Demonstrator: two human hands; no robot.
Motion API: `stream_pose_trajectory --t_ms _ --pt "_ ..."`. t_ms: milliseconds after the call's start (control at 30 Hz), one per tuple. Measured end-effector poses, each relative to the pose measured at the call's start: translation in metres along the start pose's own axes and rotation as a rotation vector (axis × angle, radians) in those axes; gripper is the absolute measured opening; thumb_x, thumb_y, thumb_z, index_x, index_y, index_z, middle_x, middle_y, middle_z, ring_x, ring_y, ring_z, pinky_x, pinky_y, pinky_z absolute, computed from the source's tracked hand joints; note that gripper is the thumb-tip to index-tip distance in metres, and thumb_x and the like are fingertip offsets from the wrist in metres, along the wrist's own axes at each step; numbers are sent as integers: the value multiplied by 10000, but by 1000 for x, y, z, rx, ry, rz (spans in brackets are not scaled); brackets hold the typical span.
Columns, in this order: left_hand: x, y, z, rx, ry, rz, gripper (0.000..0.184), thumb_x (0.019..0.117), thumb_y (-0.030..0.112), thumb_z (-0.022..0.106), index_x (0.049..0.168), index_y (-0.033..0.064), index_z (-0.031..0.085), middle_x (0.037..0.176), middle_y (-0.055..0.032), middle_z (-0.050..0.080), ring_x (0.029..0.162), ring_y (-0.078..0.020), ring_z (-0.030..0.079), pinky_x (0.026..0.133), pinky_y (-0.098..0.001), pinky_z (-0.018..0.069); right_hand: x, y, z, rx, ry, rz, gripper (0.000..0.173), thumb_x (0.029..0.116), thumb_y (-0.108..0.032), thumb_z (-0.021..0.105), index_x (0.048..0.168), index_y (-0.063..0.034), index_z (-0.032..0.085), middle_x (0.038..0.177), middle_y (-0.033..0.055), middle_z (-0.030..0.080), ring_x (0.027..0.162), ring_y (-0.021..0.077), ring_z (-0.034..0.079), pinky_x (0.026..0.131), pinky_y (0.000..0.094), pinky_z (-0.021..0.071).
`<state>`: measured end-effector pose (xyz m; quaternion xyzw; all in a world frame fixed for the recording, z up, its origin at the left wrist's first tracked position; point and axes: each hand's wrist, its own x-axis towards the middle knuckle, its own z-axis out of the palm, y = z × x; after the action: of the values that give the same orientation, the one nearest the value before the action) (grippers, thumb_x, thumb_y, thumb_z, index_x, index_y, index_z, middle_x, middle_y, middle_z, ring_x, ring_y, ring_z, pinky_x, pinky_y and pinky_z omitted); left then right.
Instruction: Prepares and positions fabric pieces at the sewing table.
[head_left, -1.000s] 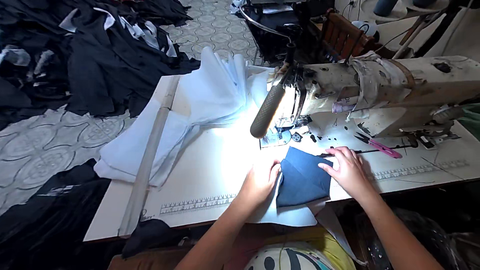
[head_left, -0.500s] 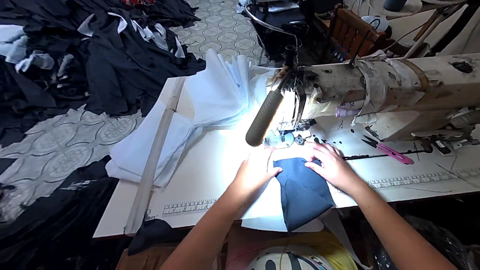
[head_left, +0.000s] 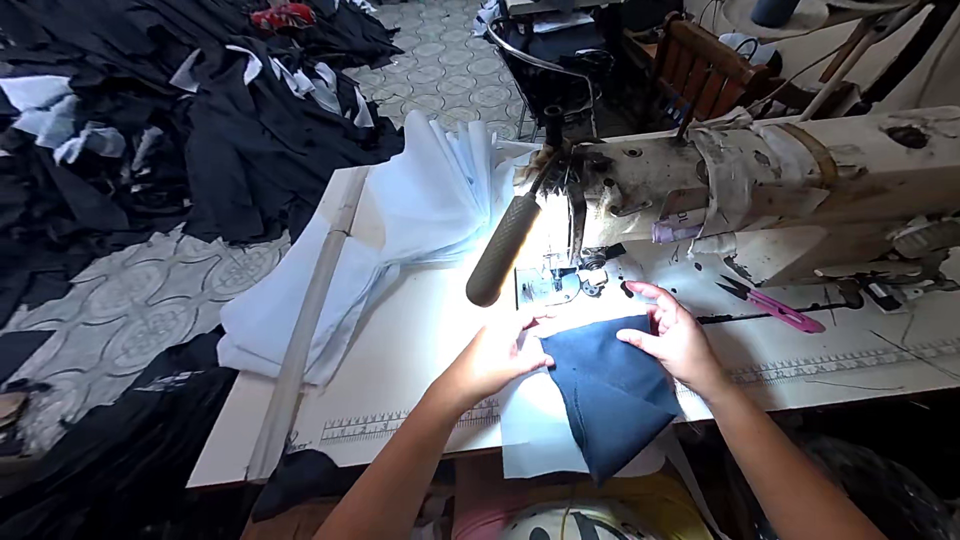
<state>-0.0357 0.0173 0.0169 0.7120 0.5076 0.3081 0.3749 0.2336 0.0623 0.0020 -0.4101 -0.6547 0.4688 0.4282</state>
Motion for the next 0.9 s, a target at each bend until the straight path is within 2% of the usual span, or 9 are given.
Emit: stream_pose_trajectory --t_ms 100,167,200,267,367,533,700,800,900 --pt "-6 1 10 -19 82 -43 404 897 145 721 1258 -25 657 1175 -110 709 1072 -78 661 960 -253 522 0 -2 -1 -19 25 27 369 809 -58 787 1144 34 665 964 -1 739 856 -33 681 807 153 562" --pt "-7 1 12 -62 146 -47 269 895 150 699 1103 -23 703 1012 -48 718 920 2 648 853 -180 527 0 -3 -1 -66 59 54 184 811 -91 794 932 -36 666 787 -84 674 729 -80 620 708 118 515" --pt "-7 2 12 -79 165 -65 191 893 152 696 1002 -4 715 909 0 704 831 41 626 783 -149 518 -1 -2 -1 -77 70 51 156 818 -100 790 885 -43 660 746 -101 637 689 -90 579 673 111 483" --pt "-7 6 11 -98 167 -130 131 900 150 706 908 21 723 820 48 681 761 68 596 730 -135 495 -1 -2 -2 -74 82 39 124 843 -106 774 880 -34 679 746 -100 647 684 -97 580 674 108 490" --pt "-7 7 12 -129 180 -160 125 919 151 688 870 39 712 775 82 654 726 83 576 698 -127 483 -1 -2 -2 -56 85 15 96 880 -106 736 849 -49 665 731 -113 631 674 -103 571 663 102 482" --pt "-9 13 9 -65 194 -206 161 938 160 678 862 26 725 770 53 659 714 71 565 683 -145 468 -2 -1 -6 -118 42 -24 130 905 -128 693 834 -21 673 719 -100 604 665 -109 533 648 96 447" --pt "-10 12 10 -50 219 -169 220 964 152 637 820 9 722 711 45 639 664 77 538 643 -141 446 0 -3 -3 -132 76 -19 178 904 -140 713 765 -54 641 665 -129 550 613 -118 485 605 84 405" --pt "-11 12 10 -73 225 -151 215 966 145 630 842 -1 727 735 38 654 685 75 549 665 -142 452 0 -4 -1 -141 91 -21 196 907 -136 714 747 -66 625 652 -135 530 599 -121 467 592 79 387" --pt "-11 10 13 -172 262 -147 105 934 94 639 931 7 698 766 72 664 691 74 603 678 -125 514 0 -1 0 -135 112 -40 214 901 -119 713 719 -74 609 635 -139 515 590 -125 457 581 76 378"
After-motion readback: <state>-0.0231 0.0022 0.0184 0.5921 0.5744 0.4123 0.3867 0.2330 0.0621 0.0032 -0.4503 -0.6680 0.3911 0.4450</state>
